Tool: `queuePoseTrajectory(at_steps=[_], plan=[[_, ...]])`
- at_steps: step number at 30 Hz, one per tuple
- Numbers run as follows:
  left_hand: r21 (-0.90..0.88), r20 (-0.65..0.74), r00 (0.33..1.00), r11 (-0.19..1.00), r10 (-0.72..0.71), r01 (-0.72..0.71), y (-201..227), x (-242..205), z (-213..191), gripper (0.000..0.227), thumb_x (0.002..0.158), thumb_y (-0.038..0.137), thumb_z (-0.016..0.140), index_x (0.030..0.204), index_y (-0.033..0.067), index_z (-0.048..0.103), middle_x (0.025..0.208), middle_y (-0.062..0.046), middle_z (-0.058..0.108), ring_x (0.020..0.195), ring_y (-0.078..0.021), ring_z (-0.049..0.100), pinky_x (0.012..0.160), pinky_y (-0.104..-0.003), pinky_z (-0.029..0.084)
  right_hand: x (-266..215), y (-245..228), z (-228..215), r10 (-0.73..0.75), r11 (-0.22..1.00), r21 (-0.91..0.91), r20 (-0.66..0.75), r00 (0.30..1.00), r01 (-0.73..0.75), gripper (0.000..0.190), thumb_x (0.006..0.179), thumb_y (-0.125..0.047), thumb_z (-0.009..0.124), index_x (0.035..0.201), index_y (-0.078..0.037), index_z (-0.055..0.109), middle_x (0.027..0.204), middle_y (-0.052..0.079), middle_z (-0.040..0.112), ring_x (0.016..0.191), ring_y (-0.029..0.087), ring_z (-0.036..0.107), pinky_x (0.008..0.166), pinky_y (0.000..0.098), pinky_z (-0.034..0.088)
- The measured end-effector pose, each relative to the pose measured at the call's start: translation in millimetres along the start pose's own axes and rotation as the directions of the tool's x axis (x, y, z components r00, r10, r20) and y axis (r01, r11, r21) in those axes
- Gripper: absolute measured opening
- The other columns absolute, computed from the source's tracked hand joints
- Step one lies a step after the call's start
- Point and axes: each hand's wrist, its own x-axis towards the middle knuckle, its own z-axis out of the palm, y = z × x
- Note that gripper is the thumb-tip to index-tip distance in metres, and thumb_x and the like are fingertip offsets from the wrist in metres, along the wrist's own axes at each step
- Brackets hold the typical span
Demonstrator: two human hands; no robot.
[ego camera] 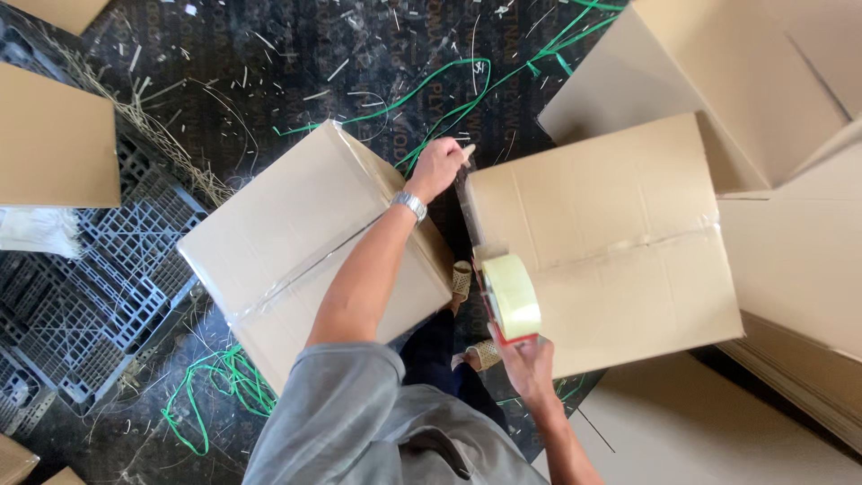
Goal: The person assembles flat cardboard sheets into boxes and seals them using a handheld tape dispenser. They repeatedly fold the flaps, apply tape to the seams, and move the finished boxes aside. Other people are visible in the background performing similar tasks.
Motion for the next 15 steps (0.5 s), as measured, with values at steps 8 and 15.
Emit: queuePoseTrajectory(at_steps=[8, 15], plan=[[0.038, 0.019, 0.995, 0.995, -0.094, 0.094, -75.0, 45.4, 36.5, 0.036, 0.09, 0.035, 0.076, 0.077, 0.0013, 0.073, 0.07, -0.015, 0.068, 0.065, -0.0277, 0.068, 0.063, -0.039, 0.05, 42.1, -27.5, 24.5, 0.033, 0.998, -0.056, -0.054, 0.998, -0.036, 0.03, 0.084, -0.018, 0.08, 0.105, 0.003, 0.077, 0.085, 0.005, 0.077, 0.076, 0.009, 0.066, 0.067, 0.028, 0.054], [0.161, 0.048, 0.985, 0.975, -0.164, 0.154, -90.2, 20.9, 57.4, 0.058, 0.072, 0.041, 0.089, 0.121, 0.0118, 0.074, 0.106, -0.02, 0.068, 0.093, -0.0343, 0.068, 0.08, -0.044, 0.053, 56.8, -11.7, 30.9, 0.116, 0.993, 0.031, -0.045, 0.992, -0.115, 0.029, 0.085, -0.018, 0.081, 0.103, 0.004, 0.077, 0.082, 0.006, 0.075, 0.071, 0.009, 0.064, 0.064, 0.029, 0.053]])
